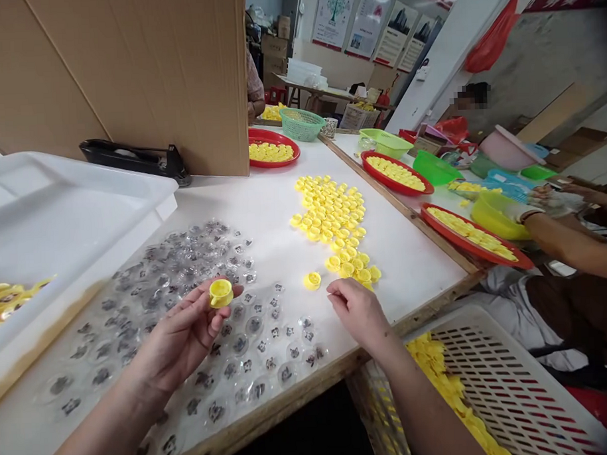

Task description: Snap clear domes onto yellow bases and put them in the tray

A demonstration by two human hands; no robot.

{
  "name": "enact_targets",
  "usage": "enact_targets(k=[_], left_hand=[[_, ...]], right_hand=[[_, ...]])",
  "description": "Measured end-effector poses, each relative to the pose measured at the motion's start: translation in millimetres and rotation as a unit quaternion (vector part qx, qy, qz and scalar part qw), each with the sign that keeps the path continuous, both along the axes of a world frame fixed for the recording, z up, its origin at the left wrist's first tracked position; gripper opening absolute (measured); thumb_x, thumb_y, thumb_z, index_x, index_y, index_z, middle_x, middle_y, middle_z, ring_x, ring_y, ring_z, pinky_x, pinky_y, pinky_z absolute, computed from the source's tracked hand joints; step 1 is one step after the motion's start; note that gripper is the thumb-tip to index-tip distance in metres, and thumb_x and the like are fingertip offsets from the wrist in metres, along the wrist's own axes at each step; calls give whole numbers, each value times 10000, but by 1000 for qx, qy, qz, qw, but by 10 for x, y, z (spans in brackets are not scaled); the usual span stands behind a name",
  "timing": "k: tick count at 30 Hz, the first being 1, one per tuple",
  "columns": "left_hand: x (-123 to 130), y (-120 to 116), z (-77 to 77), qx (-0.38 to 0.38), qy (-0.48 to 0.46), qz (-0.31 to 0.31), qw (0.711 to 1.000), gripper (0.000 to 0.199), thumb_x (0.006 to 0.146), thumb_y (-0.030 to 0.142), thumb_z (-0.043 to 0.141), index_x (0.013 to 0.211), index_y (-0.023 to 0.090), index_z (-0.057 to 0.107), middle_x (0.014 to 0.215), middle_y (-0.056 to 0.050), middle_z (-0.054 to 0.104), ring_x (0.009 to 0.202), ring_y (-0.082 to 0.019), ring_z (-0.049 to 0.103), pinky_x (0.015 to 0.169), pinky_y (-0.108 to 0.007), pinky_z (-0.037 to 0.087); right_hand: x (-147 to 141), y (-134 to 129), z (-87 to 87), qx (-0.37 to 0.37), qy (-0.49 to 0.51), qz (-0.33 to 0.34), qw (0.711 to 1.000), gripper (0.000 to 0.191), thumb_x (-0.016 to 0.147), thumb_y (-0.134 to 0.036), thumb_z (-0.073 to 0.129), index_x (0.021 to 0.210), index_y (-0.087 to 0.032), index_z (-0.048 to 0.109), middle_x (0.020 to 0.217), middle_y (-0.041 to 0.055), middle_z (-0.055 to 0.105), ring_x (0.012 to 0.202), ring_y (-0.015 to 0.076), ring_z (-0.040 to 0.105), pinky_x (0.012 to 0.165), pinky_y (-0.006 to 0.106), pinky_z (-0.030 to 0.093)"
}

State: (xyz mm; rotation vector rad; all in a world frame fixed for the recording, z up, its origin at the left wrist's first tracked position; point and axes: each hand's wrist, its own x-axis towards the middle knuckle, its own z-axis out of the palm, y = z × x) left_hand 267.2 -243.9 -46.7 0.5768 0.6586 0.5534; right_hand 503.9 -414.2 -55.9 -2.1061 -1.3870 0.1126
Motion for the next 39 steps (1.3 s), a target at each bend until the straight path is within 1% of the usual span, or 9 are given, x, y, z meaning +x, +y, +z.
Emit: enact_targets(k=[6,9,14,18,21,25,30,34,39], left_hand=[[6,-102,-44,-2,3,-92,996,273,863,141,511,1133,144,553,1010,-148,657,596,-98,626,493,-141,519],[29,-134,-80,-8,-4,-119,993,248,858,165,538,1104,148,547,999,-150,660,598,-99,629,498,-141,515],[49,-140,-116,-19,-7,-121,992,227,860,165,537,1085,137,522,984,-162,659,585,-99,626,488,-146,512],[73,-181,-113,-21,-13,-129,991,202,862,177,540,1058,128,522,941,-147,660,602,-106,641,511,-148,526],[95,-223,-119,-27,-28,-135,990,203,854,179,558,1048,128,526,900,-113,651,641,-117,659,549,-149,542],[94,-219,-132,-26,-65,-120,990,164,860,176,549,1012,114,538,825,-73,627,648,-113,661,566,-144,544],[63,-173,-107,-14,-72,-113,991,161,857,187,555,997,107,549,753,-58,615,582,-96,639,507,-126,513],[61,-175,-75,8,-54,-117,992,226,809,235,632,990,119,562,758,-52,622,555,-95,624,482,-135,493],[60,-191,-69,47,-49,-124,990,320,748,287,704,985,128,560,799,-61,648,598,-104,628,524,-158,498]], right_hand=[[-124,65,46,-109,35,144,983,327,746,-37,566,998,-234,633,930,18,568,774,135,565,725,265,441],[-198,133,-12,-131,44,164,977,243,742,-65,604,934,-210,640,890,14,545,722,124,548,688,258,434],[-254,208,-10,-111,54,157,980,152,777,-63,558,707,-191,600,718,-11,551,666,122,536,620,240,413],[-438,349,152,-21,47,131,990,122,814,-106,521,840,-200,594,758,1,585,687,128,561,639,239,444],[-666,507,249,54,-37,110,992,171,845,-129,480,929,-199,613,797,38,593,713,148,578,661,255,464],[-892,626,309,32,-99,173,979,271,908,-151,397,1081,-170,604,843,81,600,780,174,601,709,289,495],[-855,622,389,42,19,242,969,278,898,-159,466,1152,-191,575,1008,79,618,898,161,606,772,276,509],[-780,632,429,32,99,239,966,206,829,-153,582,1020,-224,615,925,20,650,758,131,617,695,257,517],[-774,644,464,23,108,245,963,242,809,-157,589,1036,-232,629,877,30,646,727,139,611,605,245,510]])
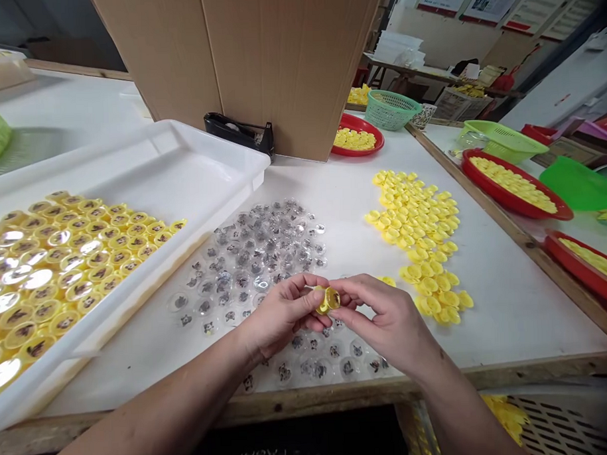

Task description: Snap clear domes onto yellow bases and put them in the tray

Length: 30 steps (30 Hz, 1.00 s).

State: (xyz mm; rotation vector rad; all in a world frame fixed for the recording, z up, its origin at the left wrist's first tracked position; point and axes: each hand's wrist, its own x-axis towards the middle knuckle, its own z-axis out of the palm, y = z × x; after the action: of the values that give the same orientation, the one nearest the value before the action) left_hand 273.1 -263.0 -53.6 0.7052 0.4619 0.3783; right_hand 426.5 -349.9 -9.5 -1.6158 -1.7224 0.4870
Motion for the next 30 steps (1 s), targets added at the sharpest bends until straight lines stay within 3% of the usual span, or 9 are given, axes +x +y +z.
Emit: enact_targets(k=[7,13,19,30], left_hand=[[9,-16,-8,29,-1,-5,1000,309,744,300,708,956,130,562,774,-61,660,599,-113,628,517,-175,490],[7,-25,-4,19,1,6,1000,303,710,298,740,922,125,609,753,-47,665,575,-112,631,495,-171,489],[-23,-2,15,-28,-22,-12,999,330,694,265,757,972,123,652,738,-42,679,616,-117,660,545,-155,521],[-8,-14,-12,-27,-9,-12,1000,325,657,308,778,890,114,660,660,-37,667,519,-105,634,451,-141,477]], right_hand=[[-23,-19,87,2,-10,20,1000,275,784,-111,589,1026,-231,640,919,38,638,755,138,608,632,246,520],[-12,-20,53,34,10,26,999,211,789,-148,634,980,-235,646,883,23,644,772,141,617,653,252,523],[43,-29,54,67,-39,62,995,300,836,-113,562,1092,-259,611,1050,53,632,957,168,612,796,297,530],[22,-72,89,69,-98,84,989,363,846,-87,523,1155,-265,587,1066,59,620,960,174,604,792,295,534]])
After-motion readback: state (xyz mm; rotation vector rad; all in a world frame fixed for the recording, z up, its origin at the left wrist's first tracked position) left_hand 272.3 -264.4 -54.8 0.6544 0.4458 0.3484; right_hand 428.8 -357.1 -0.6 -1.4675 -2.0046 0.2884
